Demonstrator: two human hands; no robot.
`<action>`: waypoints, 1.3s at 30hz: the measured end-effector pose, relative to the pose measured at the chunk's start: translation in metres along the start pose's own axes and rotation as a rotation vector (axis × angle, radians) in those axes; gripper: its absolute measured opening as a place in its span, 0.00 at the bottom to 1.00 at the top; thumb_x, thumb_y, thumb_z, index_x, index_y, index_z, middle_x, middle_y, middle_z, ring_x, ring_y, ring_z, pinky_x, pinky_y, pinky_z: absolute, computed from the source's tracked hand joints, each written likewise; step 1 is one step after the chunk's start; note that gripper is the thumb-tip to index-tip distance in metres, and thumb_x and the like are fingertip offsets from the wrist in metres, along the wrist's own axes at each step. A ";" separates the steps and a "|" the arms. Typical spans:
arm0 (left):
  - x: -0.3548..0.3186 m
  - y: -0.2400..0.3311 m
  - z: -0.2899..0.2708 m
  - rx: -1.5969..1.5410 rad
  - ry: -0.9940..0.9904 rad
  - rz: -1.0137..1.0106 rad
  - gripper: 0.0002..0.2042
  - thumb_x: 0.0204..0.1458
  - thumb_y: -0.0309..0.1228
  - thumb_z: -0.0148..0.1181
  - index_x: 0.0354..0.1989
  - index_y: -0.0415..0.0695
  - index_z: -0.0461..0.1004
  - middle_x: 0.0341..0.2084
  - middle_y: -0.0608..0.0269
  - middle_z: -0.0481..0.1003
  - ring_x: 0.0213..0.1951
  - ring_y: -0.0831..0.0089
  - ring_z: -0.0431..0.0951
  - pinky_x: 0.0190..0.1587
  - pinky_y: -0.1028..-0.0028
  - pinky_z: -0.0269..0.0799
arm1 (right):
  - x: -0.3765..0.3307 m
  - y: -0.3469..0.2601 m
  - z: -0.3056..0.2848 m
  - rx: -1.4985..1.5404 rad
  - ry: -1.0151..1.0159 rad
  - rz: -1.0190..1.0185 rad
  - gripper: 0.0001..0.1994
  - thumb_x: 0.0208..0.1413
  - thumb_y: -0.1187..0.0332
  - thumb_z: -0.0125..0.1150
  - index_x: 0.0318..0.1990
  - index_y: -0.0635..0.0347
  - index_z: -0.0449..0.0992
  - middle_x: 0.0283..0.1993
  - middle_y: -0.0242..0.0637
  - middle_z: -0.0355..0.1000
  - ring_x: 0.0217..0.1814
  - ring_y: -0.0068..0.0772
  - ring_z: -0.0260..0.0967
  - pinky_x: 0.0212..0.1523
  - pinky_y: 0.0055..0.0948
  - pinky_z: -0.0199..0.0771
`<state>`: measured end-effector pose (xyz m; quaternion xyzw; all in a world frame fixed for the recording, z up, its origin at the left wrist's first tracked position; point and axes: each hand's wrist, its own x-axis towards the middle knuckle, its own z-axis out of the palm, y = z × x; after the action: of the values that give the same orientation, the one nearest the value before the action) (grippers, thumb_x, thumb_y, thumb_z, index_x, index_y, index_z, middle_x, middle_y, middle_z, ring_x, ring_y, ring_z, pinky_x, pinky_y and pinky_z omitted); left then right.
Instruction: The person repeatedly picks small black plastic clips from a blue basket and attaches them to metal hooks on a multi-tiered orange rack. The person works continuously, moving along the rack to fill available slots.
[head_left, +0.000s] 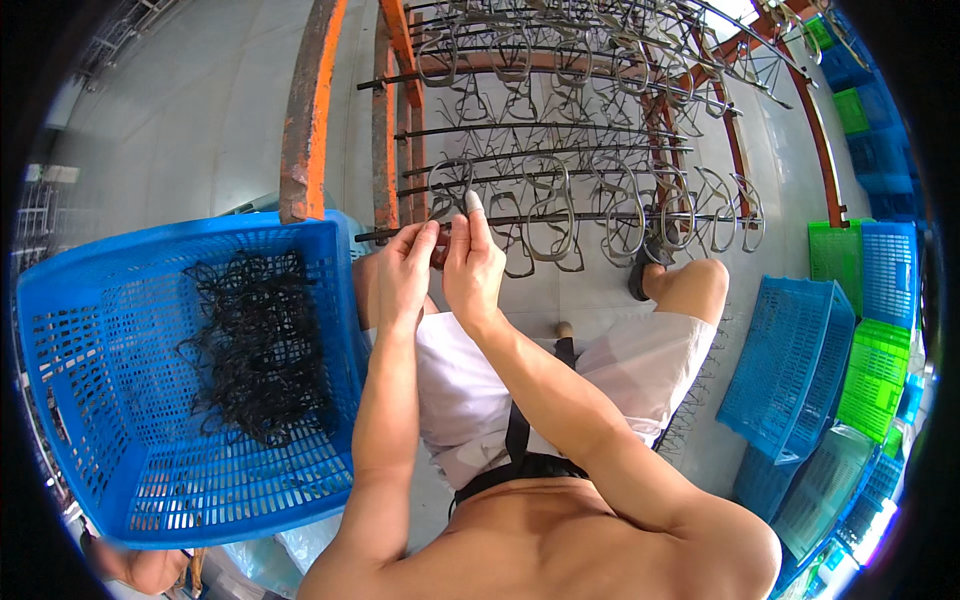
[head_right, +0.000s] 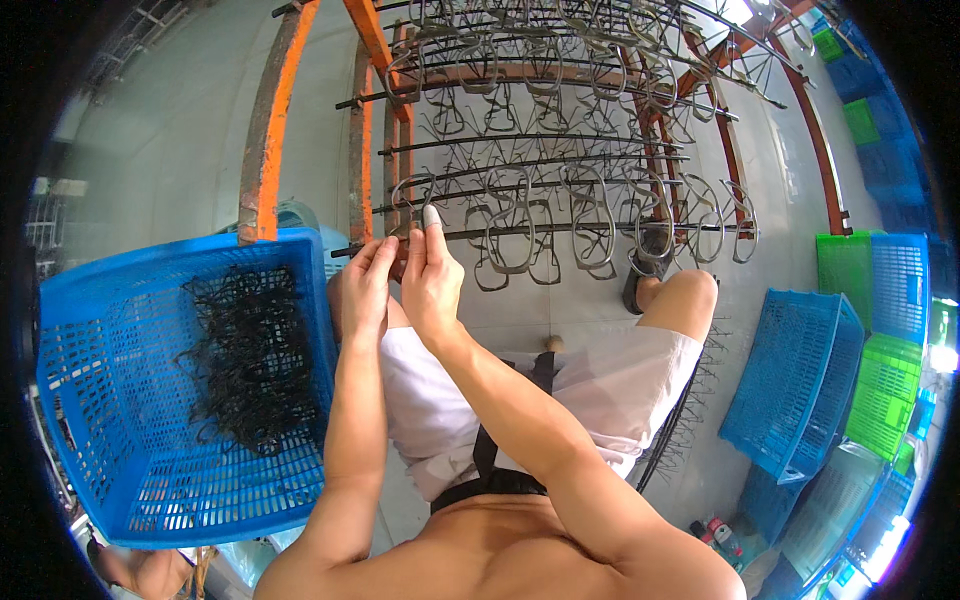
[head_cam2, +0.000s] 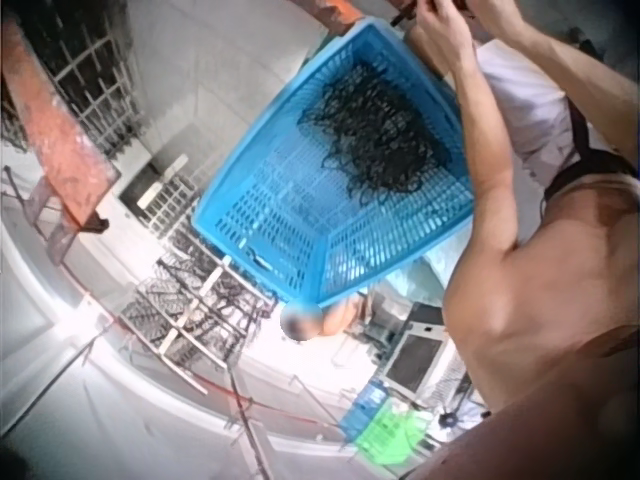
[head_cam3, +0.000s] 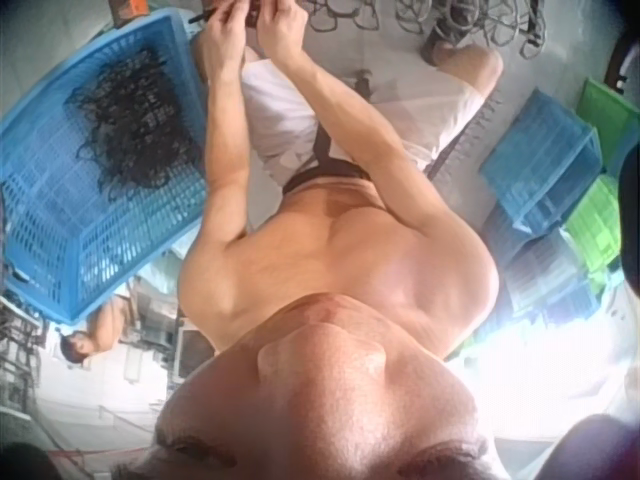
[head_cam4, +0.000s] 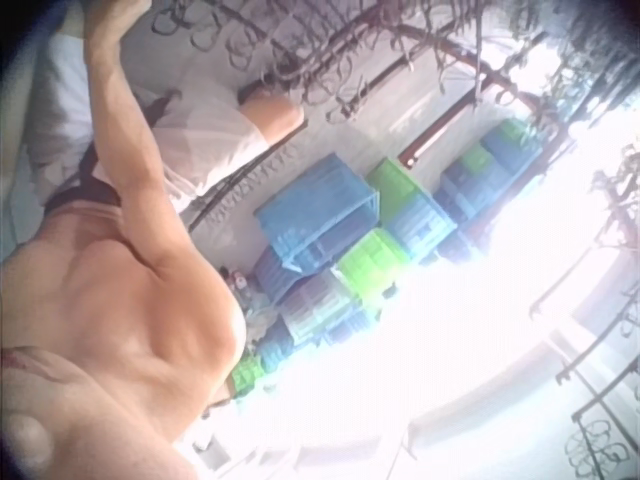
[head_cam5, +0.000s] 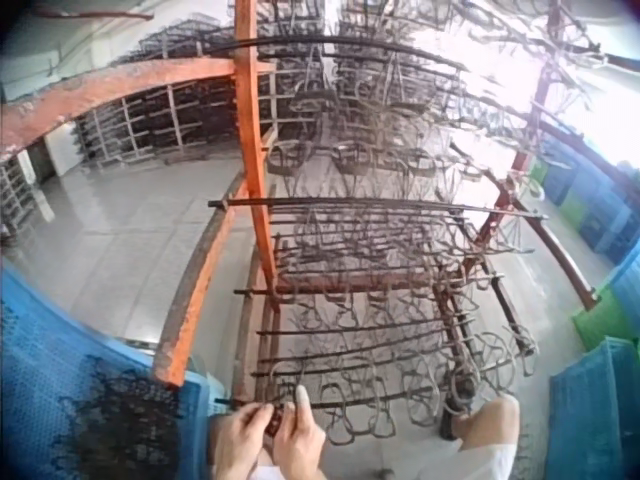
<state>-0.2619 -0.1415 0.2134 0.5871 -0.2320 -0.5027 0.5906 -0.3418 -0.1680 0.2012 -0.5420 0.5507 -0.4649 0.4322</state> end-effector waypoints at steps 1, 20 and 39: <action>0.001 0.001 -0.003 -0.039 0.004 -0.045 0.13 0.57 0.34 0.52 0.38 0.35 0.74 0.29 0.60 0.77 0.29 0.77 0.75 0.33 0.79 0.69 | 0.000 -0.001 0.001 -0.002 -0.020 -0.010 0.18 0.62 0.68 0.46 0.56 0.67 0.63 0.23 0.44 0.73 0.22 0.36 0.73 0.25 0.28 0.71; 0.048 0.009 -0.018 0.330 0.176 0.000 0.14 0.52 0.46 0.55 0.30 0.47 0.73 0.21 0.71 0.72 0.22 0.81 0.70 0.23 0.80 0.63 | 0.051 -0.047 -0.323 -0.301 -1.159 0.044 0.08 0.54 0.68 0.57 0.39 0.63 0.73 0.34 0.38 0.73 0.36 0.32 0.71 0.40 0.27 0.70; 0.029 -0.008 -0.058 1.865 0.086 0.632 0.08 0.51 0.33 0.49 0.29 0.45 0.73 0.32 0.52 0.73 0.36 0.55 0.72 0.39 0.56 0.63 | 0.184 0.065 -0.474 -1.292 0.103 -0.582 0.19 0.36 0.68 0.62 0.40 0.60 0.72 0.44 0.41 0.66 0.57 0.45 0.57 0.64 0.43 0.49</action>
<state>-0.2032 -0.1388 0.1851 0.7464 -0.6601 0.0845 0.0059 -0.8265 -0.3324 0.2347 -0.7924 0.5688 -0.1670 -0.1437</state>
